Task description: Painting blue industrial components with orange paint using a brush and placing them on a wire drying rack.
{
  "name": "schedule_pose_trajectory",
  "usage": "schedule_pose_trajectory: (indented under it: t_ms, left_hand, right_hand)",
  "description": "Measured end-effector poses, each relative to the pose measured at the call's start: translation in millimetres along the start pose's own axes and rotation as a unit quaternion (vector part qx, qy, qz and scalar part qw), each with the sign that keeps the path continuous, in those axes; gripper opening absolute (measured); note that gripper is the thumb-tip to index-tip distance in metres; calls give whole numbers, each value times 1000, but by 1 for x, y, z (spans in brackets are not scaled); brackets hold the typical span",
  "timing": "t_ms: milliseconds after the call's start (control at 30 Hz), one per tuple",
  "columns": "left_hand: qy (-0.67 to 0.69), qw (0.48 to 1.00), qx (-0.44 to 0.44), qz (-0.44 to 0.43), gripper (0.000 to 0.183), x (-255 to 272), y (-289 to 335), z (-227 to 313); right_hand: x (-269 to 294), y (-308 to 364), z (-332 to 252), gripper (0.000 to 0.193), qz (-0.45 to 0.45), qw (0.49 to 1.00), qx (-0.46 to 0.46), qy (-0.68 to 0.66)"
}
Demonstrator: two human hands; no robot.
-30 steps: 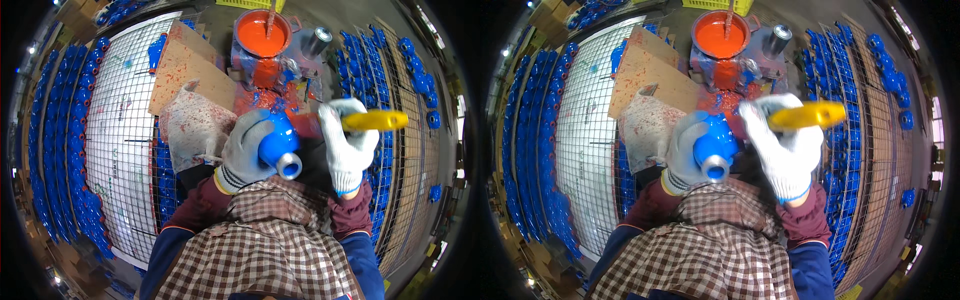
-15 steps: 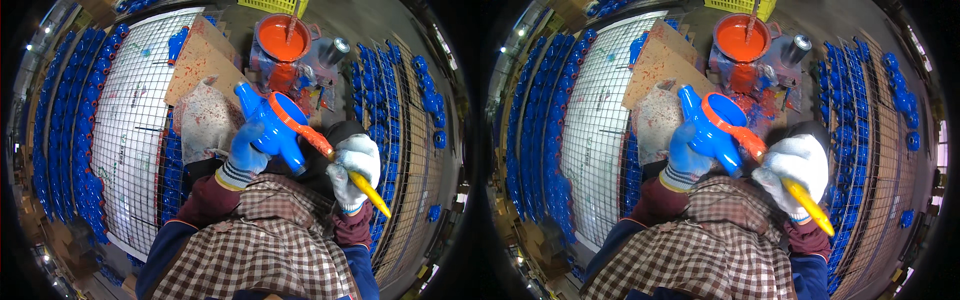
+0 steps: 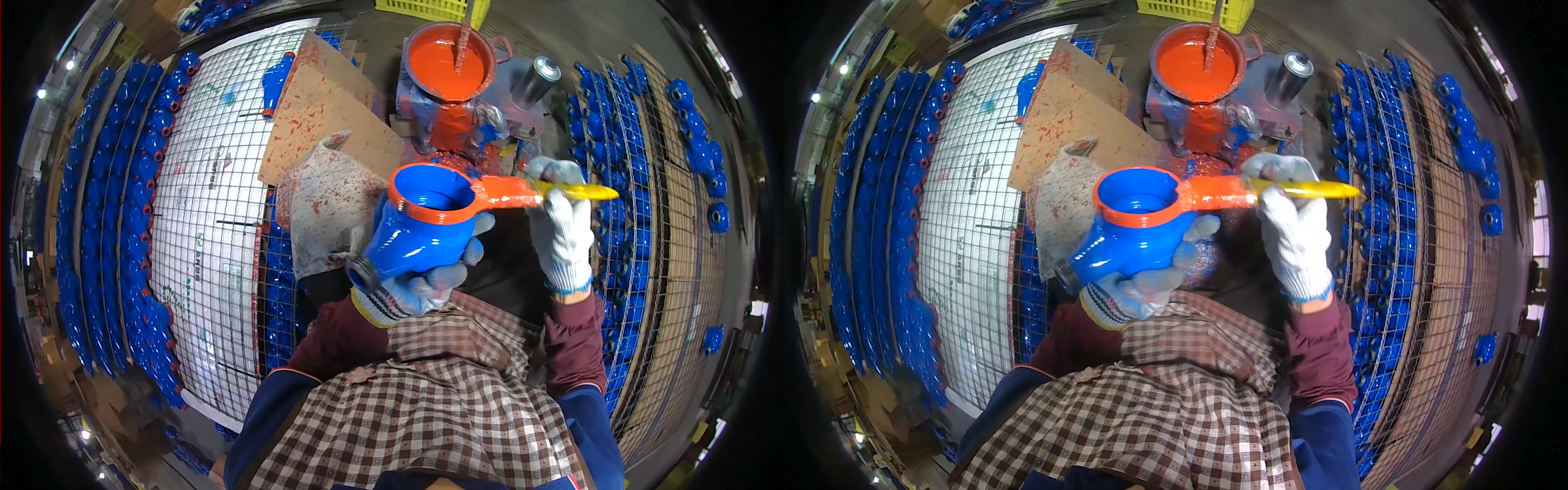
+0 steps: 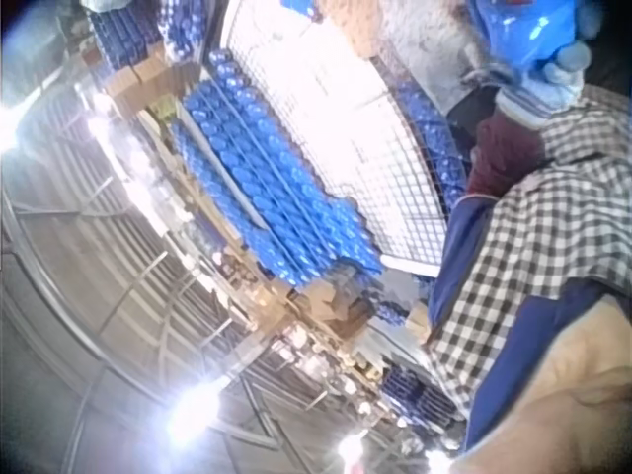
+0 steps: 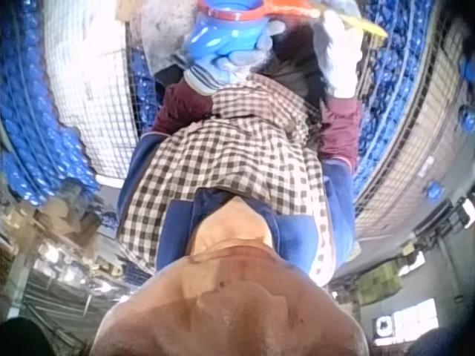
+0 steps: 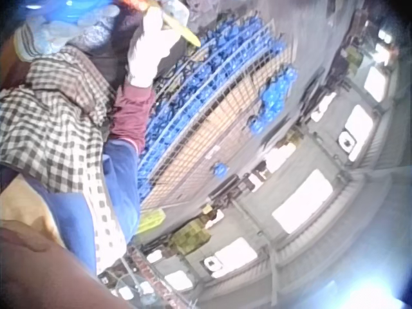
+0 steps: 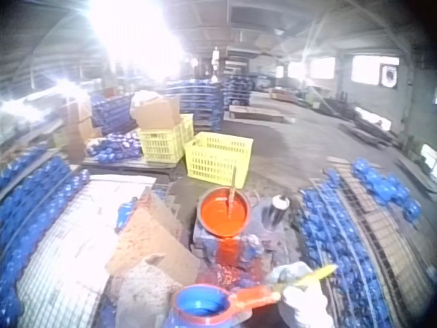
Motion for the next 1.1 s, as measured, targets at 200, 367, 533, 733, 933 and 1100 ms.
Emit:
schedule_pose_trajectory:
  t_ms: [200, 367, 533, 733, 933, 1100]
  left_hand:
    - [-243, 893, -267, 270, 84, -3, 20, 35]
    - [-672, 643, -241, 278, 76, -29, 21, 38]
    - [-948, 36, -124, 291, 71, -50, 2, 14]
    - [-953, -6, -113, 281, 73, -46, 2, 16]
    - [-887, 265, -180, 331, 85, -31, 16, 36]
    - [-593, 721, -244, 262, 85, 3, 32, 40]
  right_hand:
    - [11, -2, -13, 28, 16, 997, 22, -71]
    - [-20, -27, -43, 18, 23, 915, 189, 355]
    - [-40, -54, -20, 27, -69, 827, 122, 545]
    - [-41, -41, -30, 25, -83, 771, 177, 606]
    - [-20, -13, -41, 16, -61, 876, 197, 435]
    - [16, 2, -21, 12, 67, 952, 222, 201]
Point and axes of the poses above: each hand's wrist, its own y-axis away from the middle knuckle, its own x-axis out of the back of the hand, z = x × y, the point moved 5 cm from there along -y, towards the middle knuckle, and after that the axes turned 5 degrees about z, right-handed, at the moved point
